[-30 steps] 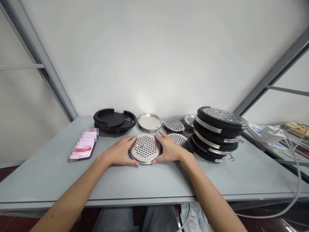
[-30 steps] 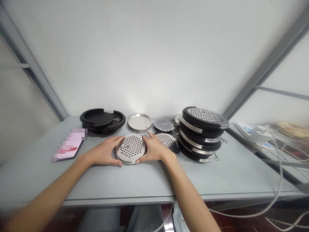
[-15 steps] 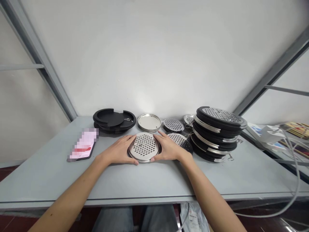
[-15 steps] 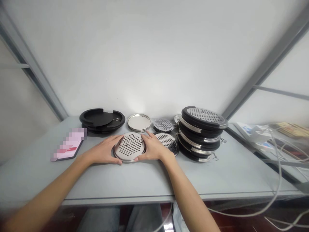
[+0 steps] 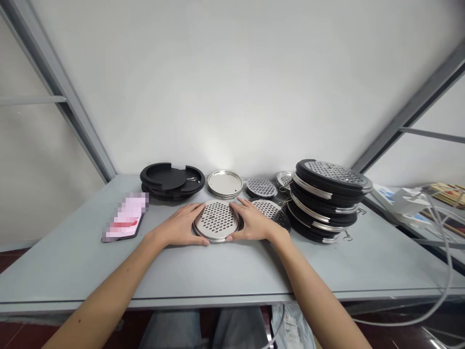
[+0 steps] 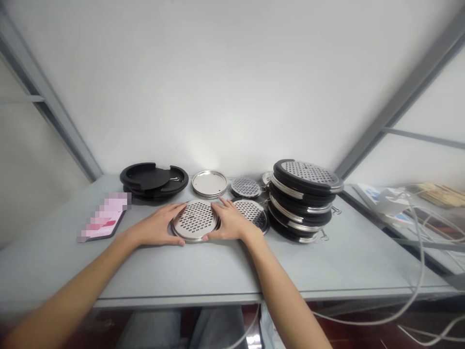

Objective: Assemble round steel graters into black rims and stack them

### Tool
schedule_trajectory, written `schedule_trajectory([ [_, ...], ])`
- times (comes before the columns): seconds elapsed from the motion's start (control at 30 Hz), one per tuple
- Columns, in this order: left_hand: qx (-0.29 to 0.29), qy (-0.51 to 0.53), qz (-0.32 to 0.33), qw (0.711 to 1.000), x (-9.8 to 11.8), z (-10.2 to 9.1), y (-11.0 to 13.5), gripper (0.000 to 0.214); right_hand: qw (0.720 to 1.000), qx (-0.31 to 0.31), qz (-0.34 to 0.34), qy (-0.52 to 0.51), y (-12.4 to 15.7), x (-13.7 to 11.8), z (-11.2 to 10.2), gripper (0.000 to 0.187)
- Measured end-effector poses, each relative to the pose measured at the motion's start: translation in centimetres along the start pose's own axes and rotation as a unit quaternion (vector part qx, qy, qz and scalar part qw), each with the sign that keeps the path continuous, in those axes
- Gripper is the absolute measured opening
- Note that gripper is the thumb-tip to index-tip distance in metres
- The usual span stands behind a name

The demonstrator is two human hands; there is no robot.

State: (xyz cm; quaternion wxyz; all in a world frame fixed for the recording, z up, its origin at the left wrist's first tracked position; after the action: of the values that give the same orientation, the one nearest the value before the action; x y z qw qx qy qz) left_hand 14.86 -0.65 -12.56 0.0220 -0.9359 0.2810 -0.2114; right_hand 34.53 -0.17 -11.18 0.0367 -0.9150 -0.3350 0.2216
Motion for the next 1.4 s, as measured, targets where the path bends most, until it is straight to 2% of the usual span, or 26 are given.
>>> schedule_trajectory([
  [0.23, -0.013, -0.012, -0.005, 1.000, -0.1, 0.3, 0.0, 0.117, 1.000, 0.000, 0.001, 0.018, -0.1, -0.1, 0.1, 0.108],
  [0.57, 0.007, -0.018, -0.011, 1.000, 0.1, 0.2, -0.1, 0.115, 0.999, 0.001, 0.012, 0.040, 0.1, 0.1, 0.6, 0.112],
  [0.73, 0.014, -0.027, -0.006, 1.000, 0.5, -0.3, -0.3, 0.108, 0.999, 0.007, 0.005, 0.038, 0.1, -0.2, 0.3, 0.113],
  [0.83, 0.036, -0.011, -0.003, 0.999, 0.7, -1.1, -0.4, 0.095, 0.999, 0.029, -0.018, 0.021, -0.1, -0.9, -0.2, 0.111],
  [0.9, 0.057, 0.010, -0.007, 0.998, 0.7, -1.6, -0.5, 0.082, 0.997, 0.062, -0.035, 0.008, -0.3, -1.2, -0.7, 0.095],
  [1.0, 0.089, 0.041, -0.010, 0.995, 0.7, -2.1, -0.5, 0.067, 0.991, 0.125, -0.050, -0.014, -0.5, -1.4, -1.7, 0.052],
  [1.07, 0.115, 0.059, -0.005, 0.992, 0.8, -2.4, -0.5, 0.062, 0.986, 0.159, -0.044, -0.022, -0.5, -1.3, -2.3, 0.038],
  [1.17, 0.151, 0.083, 0.020, 0.985, 1.1, -2.8, -0.4, 0.059, 0.982, 0.182, -0.032, -0.024, -0.4, -1.2, -2.6, 0.032],
  [1.3, 0.200, 0.103, 0.058, 0.973, 1.5, -3.3, -0.4, 0.037, 0.978, 0.199, -0.037, -0.042, -0.3, -1.5, -2.6, 0.028],
  [1.4, 0.211, 0.120, 0.082, 0.967, 1.9, -3.4, -0.3, 0.027, 0.966, 0.244, -0.023, -0.084, -0.1, -1.2, -3.1, 0.031],
])
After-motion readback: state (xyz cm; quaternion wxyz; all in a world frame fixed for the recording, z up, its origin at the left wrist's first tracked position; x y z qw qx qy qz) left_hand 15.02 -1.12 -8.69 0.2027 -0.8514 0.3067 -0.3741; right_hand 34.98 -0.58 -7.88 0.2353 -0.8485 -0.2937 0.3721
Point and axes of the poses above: each hand's wrist, its own y-axis away from the middle knuckle, its own z-axis out of the palm, x = y × z, the point moved 7 cm from there along -y, towards the middle knuckle, and after that the axes turned 5 degrees about x, right-handed, at the moved point
